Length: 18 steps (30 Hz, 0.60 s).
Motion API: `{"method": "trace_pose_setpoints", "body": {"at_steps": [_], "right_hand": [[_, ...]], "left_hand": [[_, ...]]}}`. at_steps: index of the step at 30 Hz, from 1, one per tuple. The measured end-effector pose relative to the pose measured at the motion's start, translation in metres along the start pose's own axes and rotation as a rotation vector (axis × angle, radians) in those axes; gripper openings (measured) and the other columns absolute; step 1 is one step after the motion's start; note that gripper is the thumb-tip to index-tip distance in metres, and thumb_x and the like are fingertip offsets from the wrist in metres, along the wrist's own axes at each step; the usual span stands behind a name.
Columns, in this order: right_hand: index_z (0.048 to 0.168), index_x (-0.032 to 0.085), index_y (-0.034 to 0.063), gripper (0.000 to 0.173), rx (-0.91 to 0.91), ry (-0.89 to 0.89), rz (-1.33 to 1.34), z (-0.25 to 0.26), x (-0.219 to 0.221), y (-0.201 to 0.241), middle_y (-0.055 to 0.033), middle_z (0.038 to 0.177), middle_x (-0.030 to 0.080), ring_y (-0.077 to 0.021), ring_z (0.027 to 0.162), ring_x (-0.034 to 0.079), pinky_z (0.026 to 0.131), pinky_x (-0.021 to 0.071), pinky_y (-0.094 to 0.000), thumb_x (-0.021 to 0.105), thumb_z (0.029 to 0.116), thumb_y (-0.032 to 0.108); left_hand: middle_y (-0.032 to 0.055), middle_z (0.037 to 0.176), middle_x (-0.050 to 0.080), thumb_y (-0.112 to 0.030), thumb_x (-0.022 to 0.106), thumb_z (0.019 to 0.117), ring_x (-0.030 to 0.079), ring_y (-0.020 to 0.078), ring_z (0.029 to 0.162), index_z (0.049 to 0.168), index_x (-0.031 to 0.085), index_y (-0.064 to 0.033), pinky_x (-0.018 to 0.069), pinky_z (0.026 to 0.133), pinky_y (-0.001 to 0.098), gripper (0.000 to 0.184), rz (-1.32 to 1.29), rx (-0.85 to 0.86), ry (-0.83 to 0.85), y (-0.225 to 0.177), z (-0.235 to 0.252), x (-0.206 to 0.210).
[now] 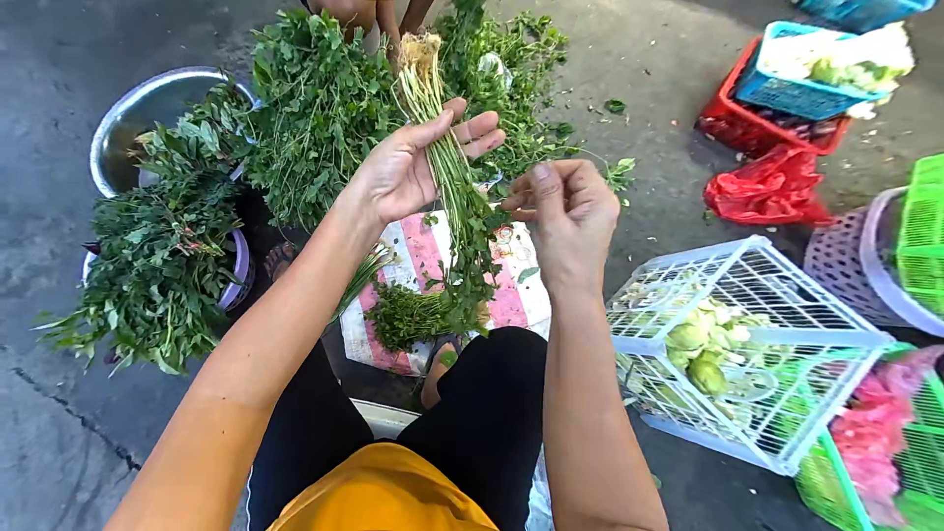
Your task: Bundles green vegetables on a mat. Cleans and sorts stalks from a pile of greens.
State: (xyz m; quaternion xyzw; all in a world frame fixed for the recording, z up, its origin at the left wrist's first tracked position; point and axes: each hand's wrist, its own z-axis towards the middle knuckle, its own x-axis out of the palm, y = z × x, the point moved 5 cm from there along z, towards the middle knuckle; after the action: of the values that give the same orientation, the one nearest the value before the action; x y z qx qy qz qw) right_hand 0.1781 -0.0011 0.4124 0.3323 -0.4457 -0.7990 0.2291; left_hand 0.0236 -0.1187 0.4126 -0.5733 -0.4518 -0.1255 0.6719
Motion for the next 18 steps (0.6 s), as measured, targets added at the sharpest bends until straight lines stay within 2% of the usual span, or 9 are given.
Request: {"method": "trace_pose_setpoints", "body": {"at_steps": [1,2,3,5,8,10,14,18], "right_hand": [[0.114,0.059,0.0087,0.027,0.022,0.047,-0.009,-0.003,-0.001,0.005,-0.0017,0.098,0.071,-0.0115,0.079,0.072,0.069,0.0622,-0.0284,0.049,0.1092,0.033],[0.117,0.059,0.0101,0.029,0.016,0.098,-0.032,-0.005,0.001,0.009,-0.0023,0.100,0.069,-0.0128,0.078,0.070,0.066,0.0614,-0.0293,0.052,0.1076,0.037],[0.118,0.059,0.0096,0.029,-0.013,0.148,-0.077,-0.006,0.006,0.011,-0.0044,0.104,0.068,-0.0144,0.079,0.070,0.065,0.0612,-0.0310,0.059,0.1049,0.036],[0.118,0.066,0.0073,0.025,-0.059,0.178,-0.143,-0.007,0.019,0.007,-0.0086,0.108,0.068,-0.0143,0.080,0.069,0.069,0.0600,-0.0313,0.068,0.0998,0.025],[0.110,0.070,0.0082,0.016,0.000,0.181,-0.052,-0.004,0.015,0.001,-0.0022,0.098,0.073,-0.0067,0.074,0.070,0.066,0.0604,-0.0236,0.067,0.1002,0.020],[0.110,0.071,0.0069,0.017,0.042,0.201,0.055,0.001,0.008,-0.004,-0.0013,0.095,0.075,-0.0086,0.076,0.073,0.066,0.0629,-0.0249,0.067,0.1001,0.019],[0.107,0.070,0.0047,0.017,0.060,0.129,0.126,0.015,-0.003,-0.013,-0.0030,0.094,0.075,-0.0115,0.073,0.073,0.061,0.0624,-0.0276,0.067,0.1000,0.019],[0.107,0.067,0.0059,0.014,0.040,0.079,0.022,0.020,-0.009,-0.006,-0.0015,0.093,0.074,-0.0082,0.068,0.071,0.057,0.0600,-0.0235,0.066,0.1006,0.018]], "left_hand": [[0.0142,0.129,0.068,-0.020,0.034,0.1125,0.066,0.0314,0.121,0.137,0.050,-0.0116,0.0544,0.099,0.0533,0.030,0.004,0.000,-0.004,0.000,-0.001,-0.001],[0.0151,0.128,0.068,-0.019,0.034,0.1125,0.066,0.0311,0.121,0.135,0.050,-0.0105,0.0544,0.099,0.0513,0.030,-0.006,0.004,-0.003,-0.001,-0.002,-0.003],[0.0159,0.126,0.069,-0.019,0.034,0.1125,0.068,0.0295,0.119,0.134,0.050,-0.0092,0.0557,0.099,0.0451,0.029,-0.014,0.010,-0.006,-0.001,-0.002,-0.003],[0.0173,0.125,0.069,-0.018,0.034,0.1126,0.069,0.0285,0.117,0.135,0.049,-0.0078,0.0561,0.099,0.0399,0.029,-0.024,0.007,-0.005,0.000,-0.003,0.000],[0.0157,0.123,0.070,-0.018,0.035,0.1126,0.070,0.0286,0.113,0.136,0.049,-0.0086,0.0584,0.095,0.0417,0.029,0.105,-0.021,-0.028,-0.001,-0.006,0.003],[0.0152,0.118,0.072,-0.018,0.036,0.1123,0.072,0.0316,0.109,0.132,0.052,-0.0092,0.0611,0.088,0.0484,0.027,0.232,-0.048,-0.050,-0.003,-0.008,0.001],[0.0126,0.111,0.074,-0.014,0.043,0.1103,0.076,0.0271,0.094,0.126,0.052,-0.0100,0.0643,0.075,0.0429,0.019,0.399,-0.091,-0.047,0.000,-0.008,0.000],[0.0122,0.105,0.073,-0.012,0.048,0.1081,0.074,0.0222,0.084,0.130,0.052,-0.0091,0.0632,0.073,0.0380,0.023,0.478,-0.143,-0.052,0.010,-0.007,0.001]]}}
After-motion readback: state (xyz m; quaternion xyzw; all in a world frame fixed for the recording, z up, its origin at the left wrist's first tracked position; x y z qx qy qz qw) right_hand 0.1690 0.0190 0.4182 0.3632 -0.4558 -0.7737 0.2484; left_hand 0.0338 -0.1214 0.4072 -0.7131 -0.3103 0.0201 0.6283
